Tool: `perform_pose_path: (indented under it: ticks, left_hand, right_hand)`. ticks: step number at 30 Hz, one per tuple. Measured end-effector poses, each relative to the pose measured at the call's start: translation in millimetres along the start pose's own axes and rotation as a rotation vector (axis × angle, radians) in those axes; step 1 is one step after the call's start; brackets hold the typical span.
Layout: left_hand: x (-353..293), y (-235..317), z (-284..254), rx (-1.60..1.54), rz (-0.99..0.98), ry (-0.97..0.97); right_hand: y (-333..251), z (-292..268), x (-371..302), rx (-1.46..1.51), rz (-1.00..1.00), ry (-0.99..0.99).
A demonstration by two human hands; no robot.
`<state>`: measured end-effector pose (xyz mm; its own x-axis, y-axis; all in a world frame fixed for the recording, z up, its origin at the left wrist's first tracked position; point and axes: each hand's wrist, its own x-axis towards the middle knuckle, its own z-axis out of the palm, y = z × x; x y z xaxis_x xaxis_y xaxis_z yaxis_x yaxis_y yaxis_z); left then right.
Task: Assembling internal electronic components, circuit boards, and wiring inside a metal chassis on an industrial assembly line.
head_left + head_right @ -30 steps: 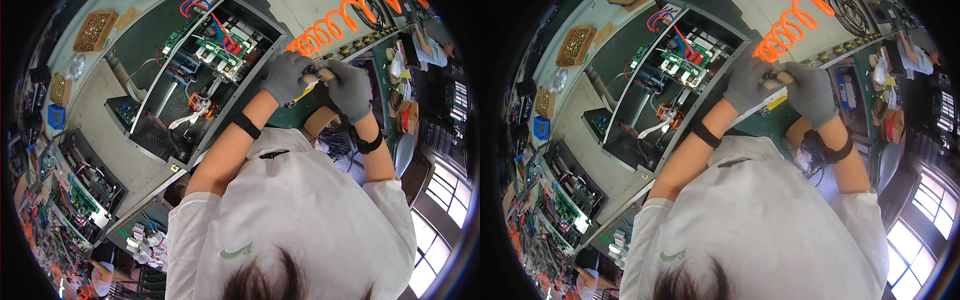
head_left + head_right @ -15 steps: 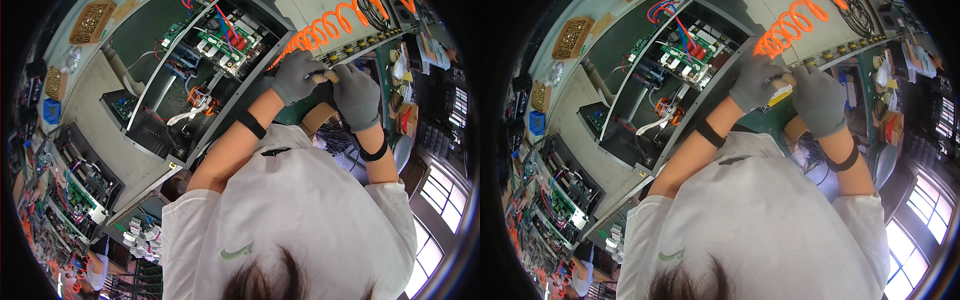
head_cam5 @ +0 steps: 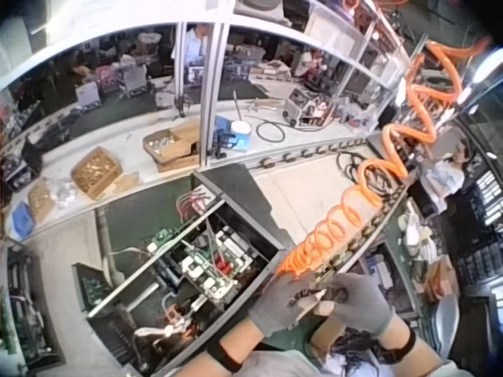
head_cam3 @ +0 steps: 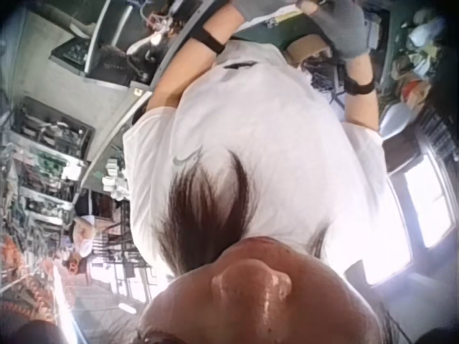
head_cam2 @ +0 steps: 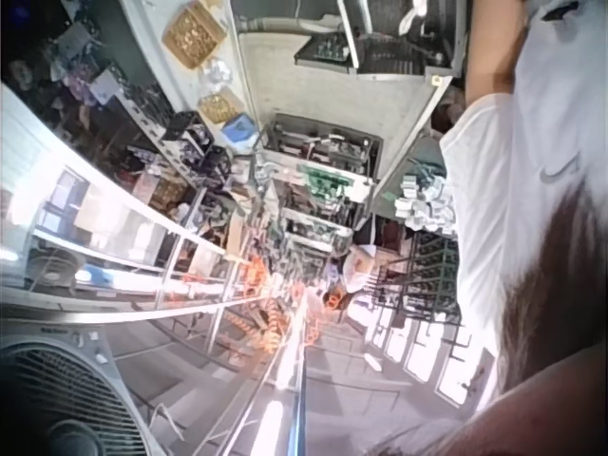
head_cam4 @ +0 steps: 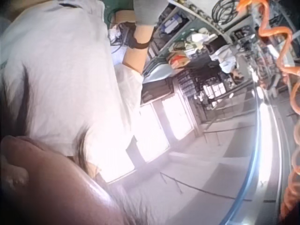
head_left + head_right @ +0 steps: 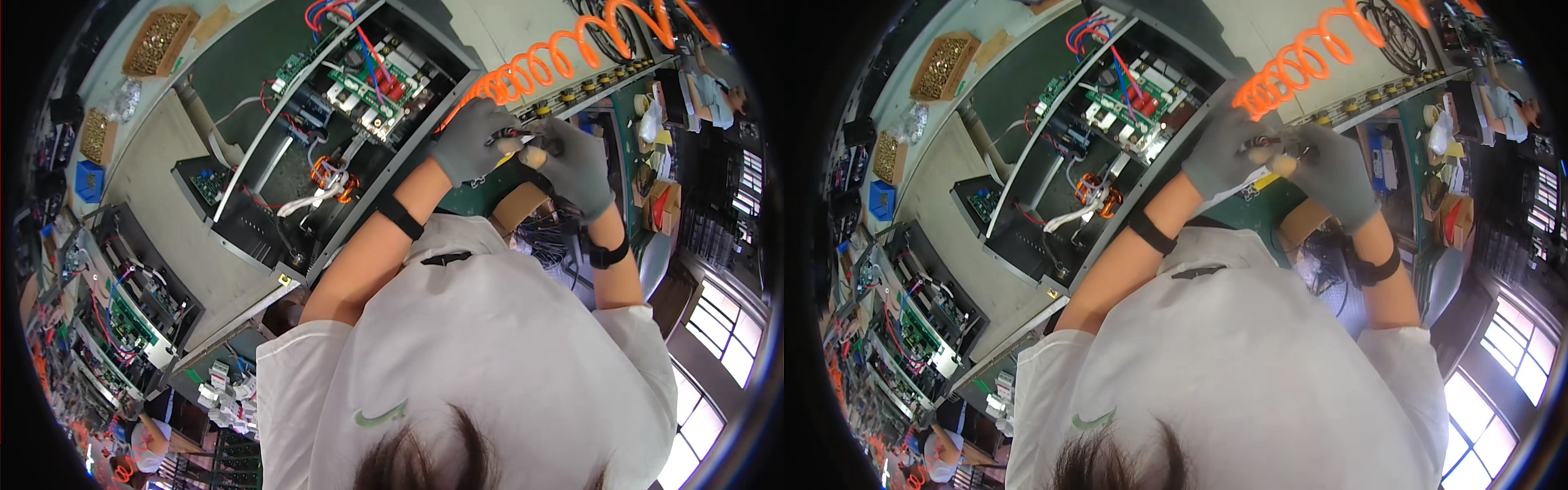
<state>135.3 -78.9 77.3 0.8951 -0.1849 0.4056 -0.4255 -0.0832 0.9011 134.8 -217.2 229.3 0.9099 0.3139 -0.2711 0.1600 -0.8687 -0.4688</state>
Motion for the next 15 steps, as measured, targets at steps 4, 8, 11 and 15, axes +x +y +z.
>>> perform_pose_path:
  ticks: [4, 8, 11, 15]
  left_hand:
    - [-3, 8, -6, 0.001, 0.048, 0.067]
    - [-3, 12, -5, 0.091, 0.135, 0.034]
    - [-8, 8, -2, 0.201, 0.172, 0.011]
    - [1, 42, -5, 0.253, 0.157, 0.132]
  right_hand:
    - [46, 18, -18, 0.204, 0.014, -0.006]
    - [44, 26, -38, 0.842, 0.247, -0.026]
    - [43, 27, -41, 1.577, 0.323, -0.019]
    - [78, 43, -52, 1.428, 0.249, -0.147]
